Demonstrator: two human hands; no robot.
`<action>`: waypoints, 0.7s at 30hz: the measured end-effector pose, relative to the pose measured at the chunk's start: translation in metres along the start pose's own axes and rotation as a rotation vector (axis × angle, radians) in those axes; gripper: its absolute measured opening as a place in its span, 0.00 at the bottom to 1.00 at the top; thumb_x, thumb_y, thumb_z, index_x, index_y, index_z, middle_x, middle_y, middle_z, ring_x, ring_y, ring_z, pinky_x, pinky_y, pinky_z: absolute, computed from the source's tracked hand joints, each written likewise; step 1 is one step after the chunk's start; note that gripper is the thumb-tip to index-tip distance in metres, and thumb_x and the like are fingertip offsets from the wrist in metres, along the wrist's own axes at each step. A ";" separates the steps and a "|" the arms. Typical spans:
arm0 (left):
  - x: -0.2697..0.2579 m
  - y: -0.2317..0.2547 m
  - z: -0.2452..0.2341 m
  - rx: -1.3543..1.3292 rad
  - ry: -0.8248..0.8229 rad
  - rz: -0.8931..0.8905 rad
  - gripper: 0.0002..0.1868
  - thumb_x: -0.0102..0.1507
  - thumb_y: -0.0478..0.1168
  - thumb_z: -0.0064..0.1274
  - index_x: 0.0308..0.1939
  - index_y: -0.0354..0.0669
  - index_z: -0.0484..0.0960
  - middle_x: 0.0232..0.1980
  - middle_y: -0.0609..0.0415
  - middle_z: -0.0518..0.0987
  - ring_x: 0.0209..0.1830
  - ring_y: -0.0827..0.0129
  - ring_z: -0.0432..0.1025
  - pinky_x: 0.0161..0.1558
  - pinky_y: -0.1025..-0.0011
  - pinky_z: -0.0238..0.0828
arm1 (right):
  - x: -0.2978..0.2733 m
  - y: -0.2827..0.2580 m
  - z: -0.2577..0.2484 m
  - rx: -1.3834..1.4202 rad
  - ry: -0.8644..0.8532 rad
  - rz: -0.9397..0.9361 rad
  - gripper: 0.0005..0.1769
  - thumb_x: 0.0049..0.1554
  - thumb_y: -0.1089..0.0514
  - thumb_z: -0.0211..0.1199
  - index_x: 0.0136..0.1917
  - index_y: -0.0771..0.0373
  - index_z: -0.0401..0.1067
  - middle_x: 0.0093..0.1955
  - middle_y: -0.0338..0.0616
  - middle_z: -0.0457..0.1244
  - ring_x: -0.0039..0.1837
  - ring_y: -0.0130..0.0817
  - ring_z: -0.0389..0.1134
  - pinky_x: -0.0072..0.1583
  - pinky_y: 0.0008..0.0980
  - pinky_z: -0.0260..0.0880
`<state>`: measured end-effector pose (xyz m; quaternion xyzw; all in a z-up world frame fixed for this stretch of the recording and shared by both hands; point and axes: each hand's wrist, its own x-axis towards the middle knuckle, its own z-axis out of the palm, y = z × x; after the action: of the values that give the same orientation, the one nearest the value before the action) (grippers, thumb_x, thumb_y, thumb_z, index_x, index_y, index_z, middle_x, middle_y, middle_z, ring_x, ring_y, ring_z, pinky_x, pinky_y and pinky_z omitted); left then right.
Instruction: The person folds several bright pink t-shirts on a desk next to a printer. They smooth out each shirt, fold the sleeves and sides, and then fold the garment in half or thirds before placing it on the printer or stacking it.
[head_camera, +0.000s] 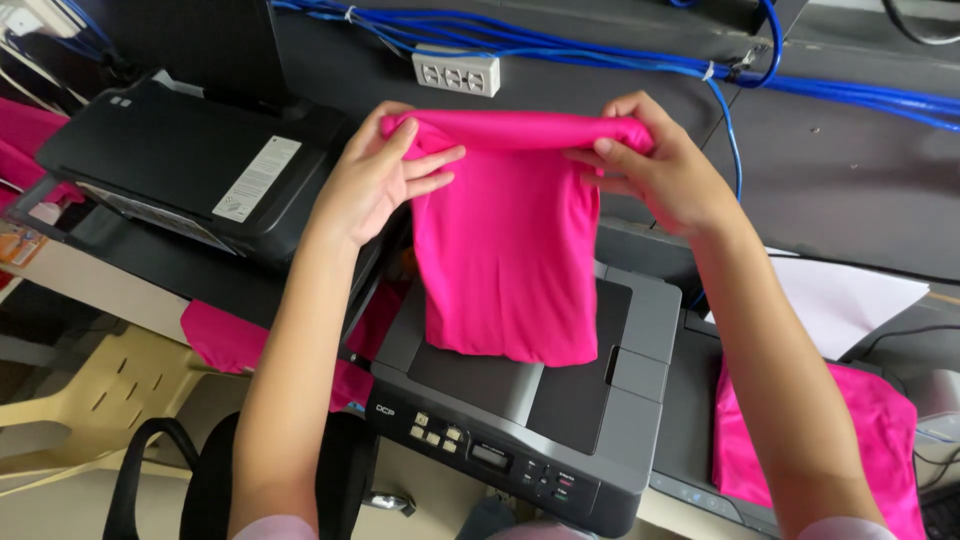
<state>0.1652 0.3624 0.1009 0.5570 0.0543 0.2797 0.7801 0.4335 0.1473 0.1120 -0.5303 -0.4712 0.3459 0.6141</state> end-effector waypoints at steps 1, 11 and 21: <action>0.009 -0.006 -0.006 -0.002 0.001 -0.003 0.11 0.72 0.44 0.45 0.55 0.45 0.68 0.55 0.59 0.74 0.66 0.40 0.75 0.65 0.41 0.74 | 0.006 0.007 -0.004 0.001 0.001 0.003 0.10 0.68 0.65 0.55 0.61 0.58 0.61 0.60 0.44 0.63 0.65 0.38 0.71 0.62 0.38 0.77; -0.023 0.039 0.018 0.434 -0.058 0.394 0.07 0.74 0.40 0.53 0.50 0.41 0.75 0.73 0.48 0.75 0.76 0.52 0.69 0.79 0.55 0.63 | -0.049 -0.047 0.013 -0.377 0.025 -0.481 0.12 0.69 0.69 0.61 0.61 0.65 0.61 0.79 0.57 0.59 0.84 0.45 0.59 0.81 0.36 0.60; -0.172 -0.024 0.024 1.242 -0.048 -0.282 0.11 0.60 0.47 0.60 0.45 0.52 0.89 0.26 0.55 0.87 0.23 0.75 0.82 0.27 0.74 0.73 | -0.154 0.053 0.032 -0.546 -0.456 0.038 0.20 0.52 0.67 0.66 0.59 0.61 0.70 0.67 0.47 0.68 0.65 0.43 0.72 0.62 0.38 0.75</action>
<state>0.0399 0.2513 0.0490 0.8990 0.2618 0.0783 0.3421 0.3589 0.0261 0.0277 -0.5926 -0.6613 0.3281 0.3222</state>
